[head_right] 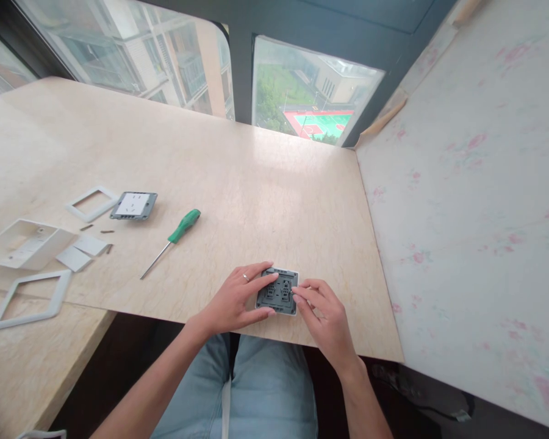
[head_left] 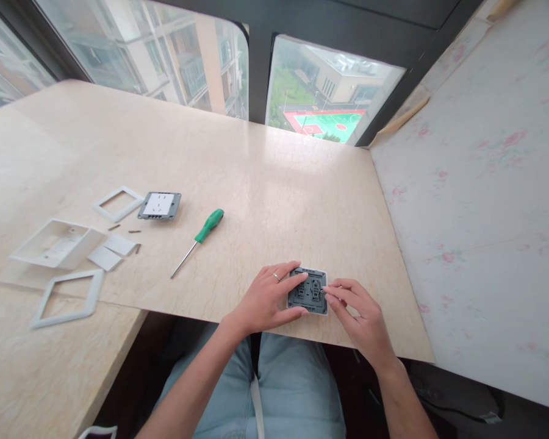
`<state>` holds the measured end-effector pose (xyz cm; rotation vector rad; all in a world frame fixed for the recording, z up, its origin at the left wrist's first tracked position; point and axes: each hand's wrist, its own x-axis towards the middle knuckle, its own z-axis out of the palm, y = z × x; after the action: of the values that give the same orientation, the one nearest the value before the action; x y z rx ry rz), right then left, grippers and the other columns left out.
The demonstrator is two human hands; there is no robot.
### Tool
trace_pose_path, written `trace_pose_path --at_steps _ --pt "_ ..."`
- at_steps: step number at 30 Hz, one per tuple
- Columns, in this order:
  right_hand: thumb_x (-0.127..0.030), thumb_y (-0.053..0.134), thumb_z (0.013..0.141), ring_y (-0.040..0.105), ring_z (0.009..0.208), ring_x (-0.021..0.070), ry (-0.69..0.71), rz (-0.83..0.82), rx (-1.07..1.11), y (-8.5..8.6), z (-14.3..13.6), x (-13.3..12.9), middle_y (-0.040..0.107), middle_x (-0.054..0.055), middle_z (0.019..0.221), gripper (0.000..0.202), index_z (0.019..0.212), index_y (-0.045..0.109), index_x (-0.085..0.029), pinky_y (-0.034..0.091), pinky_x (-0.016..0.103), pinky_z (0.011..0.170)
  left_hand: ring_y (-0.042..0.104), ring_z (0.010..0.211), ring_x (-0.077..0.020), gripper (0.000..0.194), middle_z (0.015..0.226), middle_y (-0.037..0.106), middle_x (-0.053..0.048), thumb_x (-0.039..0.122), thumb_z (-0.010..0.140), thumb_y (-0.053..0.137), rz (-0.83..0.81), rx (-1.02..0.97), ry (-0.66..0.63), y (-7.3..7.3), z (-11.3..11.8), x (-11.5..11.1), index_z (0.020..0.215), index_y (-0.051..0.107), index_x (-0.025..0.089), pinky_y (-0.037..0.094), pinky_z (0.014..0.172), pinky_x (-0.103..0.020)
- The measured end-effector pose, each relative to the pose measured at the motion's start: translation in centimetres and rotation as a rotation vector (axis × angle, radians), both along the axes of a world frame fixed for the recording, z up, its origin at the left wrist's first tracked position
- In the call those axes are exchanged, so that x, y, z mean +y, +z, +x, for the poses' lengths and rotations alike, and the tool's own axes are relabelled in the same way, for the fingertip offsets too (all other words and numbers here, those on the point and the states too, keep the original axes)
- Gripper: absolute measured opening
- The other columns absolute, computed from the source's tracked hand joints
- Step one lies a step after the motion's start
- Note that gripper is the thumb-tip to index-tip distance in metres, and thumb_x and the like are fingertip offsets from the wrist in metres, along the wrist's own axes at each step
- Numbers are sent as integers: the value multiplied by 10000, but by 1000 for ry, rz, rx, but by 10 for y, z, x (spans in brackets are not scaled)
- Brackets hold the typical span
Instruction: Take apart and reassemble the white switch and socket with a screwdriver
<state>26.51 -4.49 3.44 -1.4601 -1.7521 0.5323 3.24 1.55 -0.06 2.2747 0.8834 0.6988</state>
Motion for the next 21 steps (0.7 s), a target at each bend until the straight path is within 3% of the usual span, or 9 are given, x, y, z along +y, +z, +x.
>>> trace_pose_path --at_steps 7,21 --pt "-188 629 942 690 895 163 18 29 -36 -9 0 -4 659 71 1047 182 1054 765 -236 583 275 745 494 1366 -324 637 1523 486 -150 585 889 646 -7 -18 6 0 0 0 1425 525 262 410 1096 -501" --pt "-260 610 957 662 789 151 0 19 -152 2 -9 -6 664 79 1034 218 1131 728 -205 557 253 605 543 1316 -309 619 1491 524 -138 610 870 660 4 -55 29 2 0 -2 1381 573 271 408 1095 -469"
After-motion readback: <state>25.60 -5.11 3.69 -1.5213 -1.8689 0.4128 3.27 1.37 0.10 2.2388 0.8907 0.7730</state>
